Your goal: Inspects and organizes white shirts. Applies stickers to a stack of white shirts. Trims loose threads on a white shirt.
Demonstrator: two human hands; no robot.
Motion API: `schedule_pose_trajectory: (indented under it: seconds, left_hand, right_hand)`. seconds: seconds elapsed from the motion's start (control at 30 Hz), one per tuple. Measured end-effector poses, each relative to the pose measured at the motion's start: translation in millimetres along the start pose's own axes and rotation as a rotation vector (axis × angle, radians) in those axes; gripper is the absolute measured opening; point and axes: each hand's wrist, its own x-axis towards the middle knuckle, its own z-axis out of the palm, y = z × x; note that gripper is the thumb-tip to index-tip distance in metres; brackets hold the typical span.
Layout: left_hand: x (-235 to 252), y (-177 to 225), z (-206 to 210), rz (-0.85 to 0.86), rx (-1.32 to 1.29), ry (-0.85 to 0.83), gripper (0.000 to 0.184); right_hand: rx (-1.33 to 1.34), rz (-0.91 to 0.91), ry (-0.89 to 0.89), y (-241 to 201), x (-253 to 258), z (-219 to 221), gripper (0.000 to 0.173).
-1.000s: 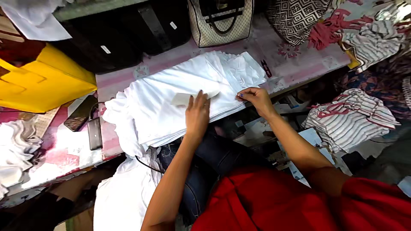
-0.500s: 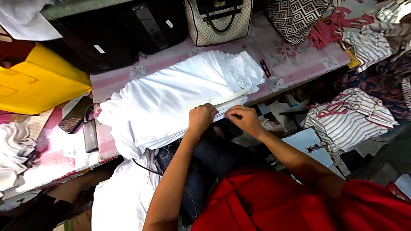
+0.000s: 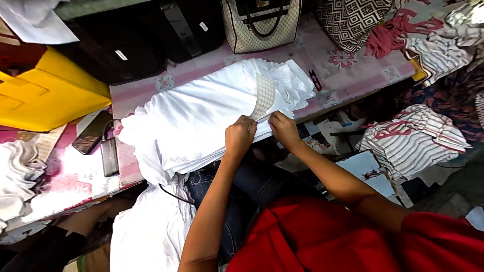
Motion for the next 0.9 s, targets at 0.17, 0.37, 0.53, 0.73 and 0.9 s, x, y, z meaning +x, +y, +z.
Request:
schedule_pose_trajectory:
  seconds: [0.17, 0.37, 0.53, 0.73, 0.9]
  left_hand:
    - [-2, -3, 4, 0.005, -0.041, 0.007, 0.018]
    - [-8, -6, -11, -0.021, -0.157, 0.191, 0.011]
    - [-18, -5, -52, -0.364, -0.398, 0.413, 0.035]
    - [-32, 1, -87, -0.457, -0.661, 0.479, 0.068]
    - [-38, 7, -90, -0.420, -0.569, 0.478, 0.069]
  right_hand:
    - [0.117, 0.006, -0.233, 2, -4, -13, 0.009]
    - [0.023, 0.209, -0.058, 5, 2, -41, 0.025]
    - [0.262, 0.288, -0.097, -13, 37, -57, 0.023]
    - [0.663, -0.026, -0.085, -84, 83, -62, 0.029]
    - [0.570, -0.312, 0.016, -126, 89, -44, 0.016]
